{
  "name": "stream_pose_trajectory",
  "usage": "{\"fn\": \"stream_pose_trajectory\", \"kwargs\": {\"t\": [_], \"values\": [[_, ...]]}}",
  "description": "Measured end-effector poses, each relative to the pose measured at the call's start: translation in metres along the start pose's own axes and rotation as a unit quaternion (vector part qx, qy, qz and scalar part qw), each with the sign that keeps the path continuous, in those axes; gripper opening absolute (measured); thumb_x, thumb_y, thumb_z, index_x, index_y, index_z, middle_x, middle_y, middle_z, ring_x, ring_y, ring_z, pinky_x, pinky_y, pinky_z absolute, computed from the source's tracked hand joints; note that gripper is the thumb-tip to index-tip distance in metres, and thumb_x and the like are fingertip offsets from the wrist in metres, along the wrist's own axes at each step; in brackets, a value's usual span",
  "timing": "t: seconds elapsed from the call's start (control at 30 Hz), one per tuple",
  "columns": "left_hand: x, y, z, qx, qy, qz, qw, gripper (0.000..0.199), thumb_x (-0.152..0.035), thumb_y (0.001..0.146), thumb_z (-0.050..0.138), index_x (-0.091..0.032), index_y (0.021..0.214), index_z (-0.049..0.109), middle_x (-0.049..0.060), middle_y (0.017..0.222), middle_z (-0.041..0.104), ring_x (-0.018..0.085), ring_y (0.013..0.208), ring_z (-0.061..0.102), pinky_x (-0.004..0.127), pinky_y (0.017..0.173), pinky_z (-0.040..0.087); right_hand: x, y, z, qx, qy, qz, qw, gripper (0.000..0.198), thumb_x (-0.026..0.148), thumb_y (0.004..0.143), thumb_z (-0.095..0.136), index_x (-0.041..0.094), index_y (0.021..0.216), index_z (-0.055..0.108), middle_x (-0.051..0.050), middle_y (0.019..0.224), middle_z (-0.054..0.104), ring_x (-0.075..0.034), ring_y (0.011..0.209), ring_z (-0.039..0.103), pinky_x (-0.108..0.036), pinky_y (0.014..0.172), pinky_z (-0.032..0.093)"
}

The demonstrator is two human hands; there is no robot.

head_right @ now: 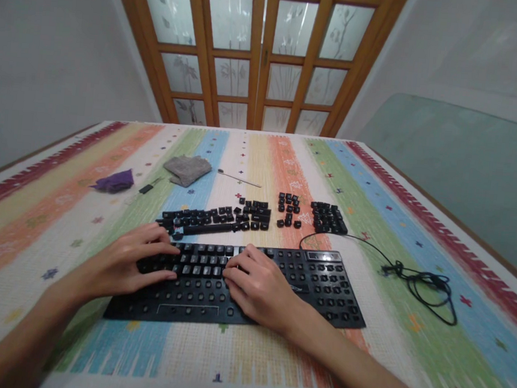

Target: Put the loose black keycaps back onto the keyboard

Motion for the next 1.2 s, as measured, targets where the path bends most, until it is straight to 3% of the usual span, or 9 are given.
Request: {"fn": "stream_pose_trajectory", "kwargs": {"t": [0.33,0.67,1.0,1.2], "values": [[0.011,-0.011,-0.016,0.036,-0.022,-0.046,0.998,0.021,-0.034,0.086,0.071,-0.020,0.102,0.068,0.004,0.096,0.061,0.020,0.088,0.059,0.033,0.078,0.049,0.003,0.002,-0.003,0.019,-0.028,0.004,0.999,0.019,0.009,0.094,0.053,0.011,0.094,0.072,-0.012,0.096,0.067,-0.021,0.087,0.052,-0.034,0.075,0.051],[0.022,-0.026,-0.029,0.111,-0.056,-0.139,0.982,0.025,-0.037,0.086,0.068,-0.025,0.107,0.067,0.000,0.093,0.064,0.018,0.084,0.063,0.029,0.078,0.051,0.002,0.006,-0.002,0.039,0.030,0.087,0.995,0.017,0.019,0.093,0.057,0.014,0.083,0.070,-0.012,0.101,0.057,-0.022,0.093,0.052,-0.038,0.079,0.049],[0.021,-0.030,-0.039,0.149,-0.072,-0.142,0.976,0.043,-0.014,0.076,0.060,-0.026,0.117,0.065,-0.001,0.092,0.067,0.016,0.079,0.064,0.026,0.073,0.051,0.001,0.007,-0.001,0.042,0.025,0.092,0.995,0.017,0.023,0.093,0.059,0.017,0.081,0.069,-0.011,0.101,0.055,-0.023,0.096,0.052,-0.040,0.083,0.048],[0.020,-0.024,-0.037,0.147,-0.064,-0.137,0.977,0.033,-0.023,0.079,0.062,-0.022,0.111,0.068,0.000,0.086,0.064,0.015,0.074,0.062,0.025,0.068,0.049,0.002,0.004,0.001,0.037,0.015,0.092,0.995,0.019,0.026,0.094,0.059,0.016,0.082,0.070,-0.010,0.098,0.055,-0.023,0.094,0.051,-0.041,0.082,0.047]]}}
Point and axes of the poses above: each hand's wrist, its own y-axis towards the middle knuckle, its own z-axis out of the palm, x = y × z, the point moved 2 cm from there along y, towards the middle knuckle
